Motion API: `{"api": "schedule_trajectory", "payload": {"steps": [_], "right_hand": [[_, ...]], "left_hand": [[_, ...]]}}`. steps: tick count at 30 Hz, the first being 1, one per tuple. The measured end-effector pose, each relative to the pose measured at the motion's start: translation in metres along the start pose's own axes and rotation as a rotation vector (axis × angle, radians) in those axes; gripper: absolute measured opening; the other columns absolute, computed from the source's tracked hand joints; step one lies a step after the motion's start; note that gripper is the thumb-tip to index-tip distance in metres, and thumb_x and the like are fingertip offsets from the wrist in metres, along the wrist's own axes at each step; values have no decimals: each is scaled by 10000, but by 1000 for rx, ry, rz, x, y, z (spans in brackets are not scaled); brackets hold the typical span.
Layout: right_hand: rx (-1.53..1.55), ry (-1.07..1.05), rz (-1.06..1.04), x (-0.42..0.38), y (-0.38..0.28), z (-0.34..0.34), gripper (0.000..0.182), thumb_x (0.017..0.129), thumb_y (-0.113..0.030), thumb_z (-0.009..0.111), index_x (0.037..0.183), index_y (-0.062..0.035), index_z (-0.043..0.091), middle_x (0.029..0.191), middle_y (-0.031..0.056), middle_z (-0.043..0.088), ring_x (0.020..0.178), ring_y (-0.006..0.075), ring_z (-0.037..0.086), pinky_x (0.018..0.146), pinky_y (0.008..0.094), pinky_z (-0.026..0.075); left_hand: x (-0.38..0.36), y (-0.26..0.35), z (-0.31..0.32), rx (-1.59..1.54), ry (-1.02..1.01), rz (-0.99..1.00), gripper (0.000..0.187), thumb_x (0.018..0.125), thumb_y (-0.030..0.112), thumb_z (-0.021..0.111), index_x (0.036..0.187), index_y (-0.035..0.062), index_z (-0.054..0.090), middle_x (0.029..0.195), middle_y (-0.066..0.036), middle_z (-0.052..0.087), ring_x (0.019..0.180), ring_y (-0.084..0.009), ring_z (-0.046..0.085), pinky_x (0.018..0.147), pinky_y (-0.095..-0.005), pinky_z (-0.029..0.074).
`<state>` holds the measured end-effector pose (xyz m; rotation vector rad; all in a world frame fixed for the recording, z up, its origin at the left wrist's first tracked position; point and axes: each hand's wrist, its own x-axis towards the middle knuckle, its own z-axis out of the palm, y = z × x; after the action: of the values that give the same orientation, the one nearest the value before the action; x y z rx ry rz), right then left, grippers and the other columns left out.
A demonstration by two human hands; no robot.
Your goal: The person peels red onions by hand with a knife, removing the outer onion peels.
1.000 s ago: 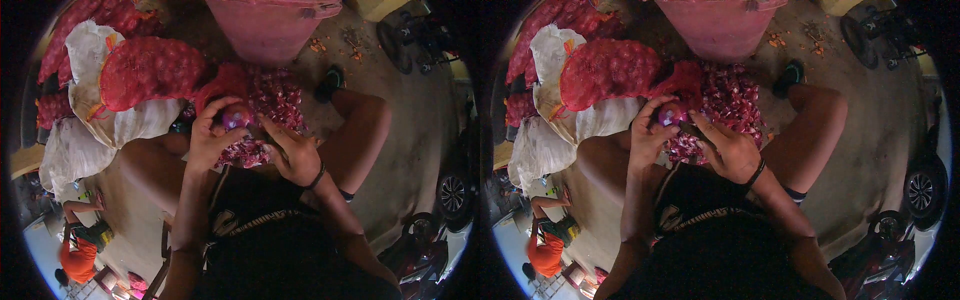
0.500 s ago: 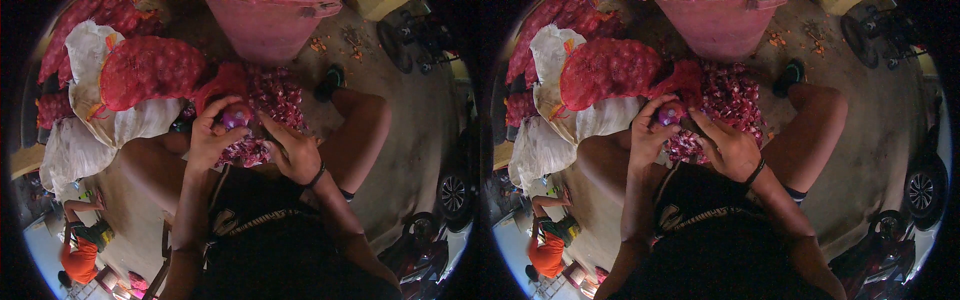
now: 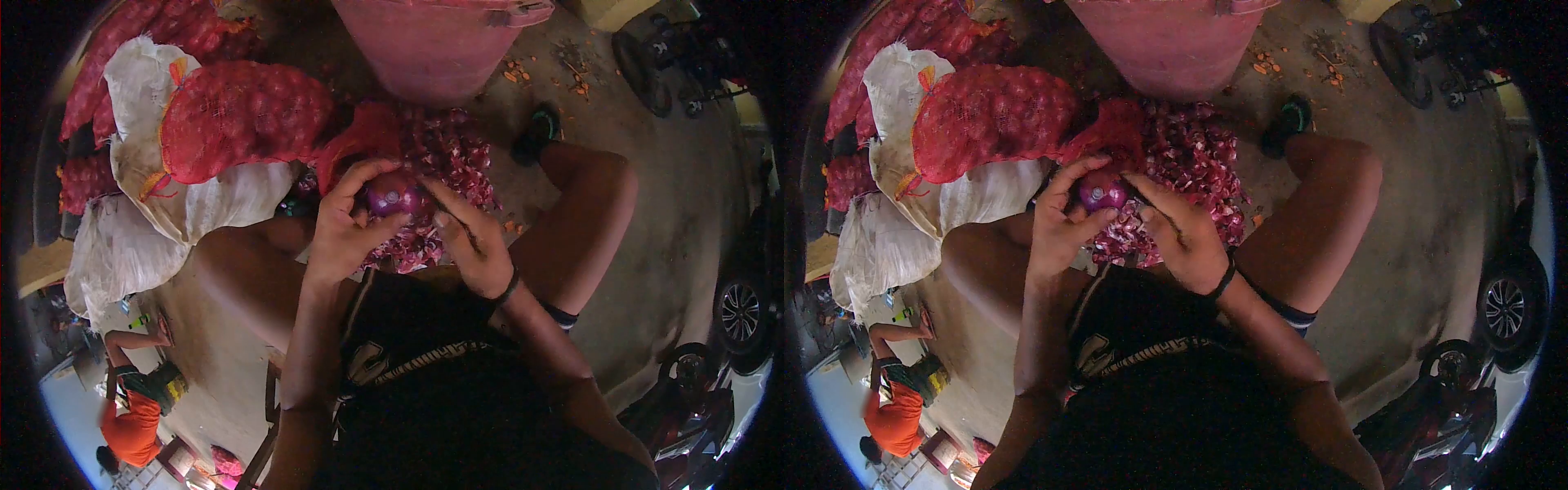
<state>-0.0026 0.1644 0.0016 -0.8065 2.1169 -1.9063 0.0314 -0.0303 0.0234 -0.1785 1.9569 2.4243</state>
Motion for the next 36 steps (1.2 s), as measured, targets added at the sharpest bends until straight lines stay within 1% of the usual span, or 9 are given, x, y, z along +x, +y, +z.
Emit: {"api": "schedule_trajectory", "payload": {"steps": [4,9,13,15,18,24,28,31,36], "right_hand": [[593,53,525,0,-12,-6,421,1008,-173,494,1419,-84,477,870,-39,557,699,35,509,583,199,420],[688,452,640,15,-8,-5,486,1003,-185,517,1460,-57,409,790,-82,473,648,12,409,545,179,365],[290,13,306,-2,-1,-14,526,991,-139,519,1477,-26,354,1096,63,599,973,148,584,797,260,472],[-50,-30,0,-2,-5,-10,540,983,-108,515,1479,-3,329,1319,165,570,1218,246,563,983,318,447],[70,-116,91,-1,-19,-7,524,978,-80,499,1464,24,333,1487,236,395,1393,287,387,1119,340,297],[11,-32,25,1,-11,-1,493,983,-88,500,1450,13,378,1337,215,557,1218,269,561,1030,334,397],[428,154,583,1,-12,-12,462,1002,-127,477,1437,12,403,1284,200,596,1126,263,603,975,330,432],[228,143,443,0,-6,-20,456,1005,-142,473,1435,-1,413,1245,185,620,1026,259,658,882,319,493],[-284,-49,-134,4,-18,-15,521,940,-99,554,1442,-59,420,1197,194,632,933,321,694,740,351,567]], "left_hand": [[-1,0,0,-37,-14,25,622,734,-170,691,1302,-3,501,1266,-52,513,1163,-130,531,993,-275,458],[-2,-4,0,-311,-39,-4,658,732,-155,705,1323,9,470,1287,-82,519,1165,-163,542,1007,-307,460],[2,-8,1,-395,-14,35,650,733,-145,714,1309,25,468,1281,-99,532,1174,-190,545,1020,-337,459],[3,-11,1,-433,4,38,647,734,-149,710,1303,38,464,1275,-97,532,1177,-191,541,1022,-339,457],[4,-14,3,-413,19,51,652,731,-153,710,1296,52,459,1271,-92,528,1182,-188,535,1019,-337,457],[4,-19,8,-385,32,109,664,717,-163,715,1292,48,457,1299,-93,506,1202,-183,515,1017,-332,457],[1,-16,7,-371,7,95,679,716,-163,713,1306,43,447,1326,-99,493,1222,-182,501,1014,-342,460],[3,-12,4,-415,7,120,700,722,-158,712,1333,41,434,1331,-107,497,1201,-175,523,980,-325,485],[1,-4,4,-302,69,47,672,741,-151,707,1338,17,447,1267,-106,556,1091,-163,596,909,-278,518]]}}
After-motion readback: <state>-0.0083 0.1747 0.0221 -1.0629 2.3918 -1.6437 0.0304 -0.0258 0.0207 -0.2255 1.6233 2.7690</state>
